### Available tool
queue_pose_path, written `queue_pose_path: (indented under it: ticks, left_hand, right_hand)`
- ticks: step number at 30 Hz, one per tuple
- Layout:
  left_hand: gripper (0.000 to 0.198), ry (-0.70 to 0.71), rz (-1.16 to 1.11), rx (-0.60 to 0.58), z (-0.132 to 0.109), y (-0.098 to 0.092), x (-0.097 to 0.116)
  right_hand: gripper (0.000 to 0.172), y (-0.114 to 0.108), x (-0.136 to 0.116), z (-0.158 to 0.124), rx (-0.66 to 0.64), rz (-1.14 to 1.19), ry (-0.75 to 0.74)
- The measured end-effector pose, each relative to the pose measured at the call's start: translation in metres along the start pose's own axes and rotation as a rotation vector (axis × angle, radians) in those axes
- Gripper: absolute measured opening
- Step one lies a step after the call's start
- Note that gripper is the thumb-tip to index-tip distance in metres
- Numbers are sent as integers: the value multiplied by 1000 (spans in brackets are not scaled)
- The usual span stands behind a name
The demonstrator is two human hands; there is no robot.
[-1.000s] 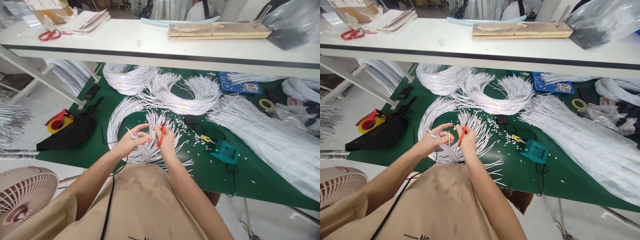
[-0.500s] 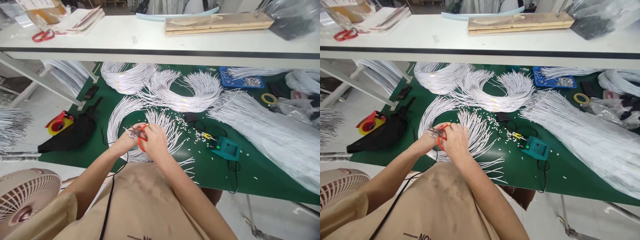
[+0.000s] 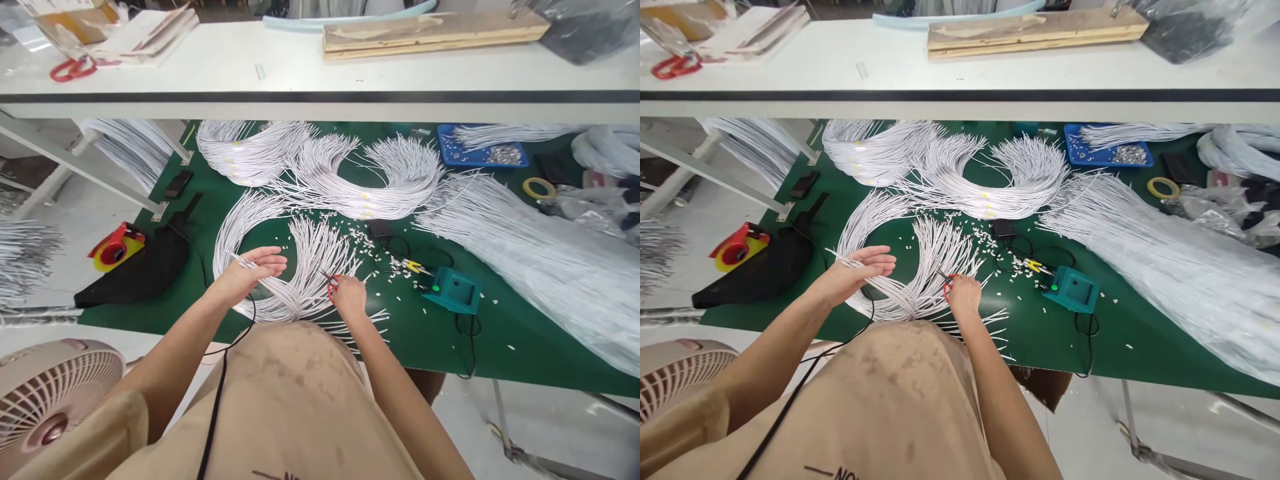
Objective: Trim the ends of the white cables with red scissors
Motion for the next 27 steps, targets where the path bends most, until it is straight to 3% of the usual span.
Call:
queue_pose_path:
  ticks: [2,4,7,9,12,15,18,22,27]
  left_hand:
    - [43,-25,84,14,1,-3,-2]
    - [42,-42,148,24,3,-4,-4]
    - [44,-36,185,32,6,-4,-5]
    - [45,-24,189,33,9,-3,-5]
    - [49,-7,147,68,13,-6,-8]
    - [52,6,84,104,16,-11,-16]
    - [49,-11,60,55,17,-9,-26]
    - [46,-17,48,5,20,-5,-35]
    - [37,-6,-21,31,26,0,-44]
  right_hand:
    - [24,0,10,-3,-15,-18,47]
    - [26,-11,0,-2,16,25,49]
    - [24,-45,-43,7,217,359,-69]
    - [22,-59,-71,12,224,633,-155]
    - [21,-47,-91,14,-33,898,-142]
    - [18,-21,-86,10,-191,914,-45]
    - [16,-8,-79,5,-173,894,-13]
    - [12,-9,-77,-1,-27,882,2]
    - [15,-4,-74,-13,59,1077,143]
Point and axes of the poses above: each hand's wrist, its own z-axis towards the middle knuckle, its own y-axis out of the palm, x = y × z, the point moved 5 cm from there along z, towards the middle knuckle, and after that the axes turned 15 degrees about x, right-handed, at the moved point
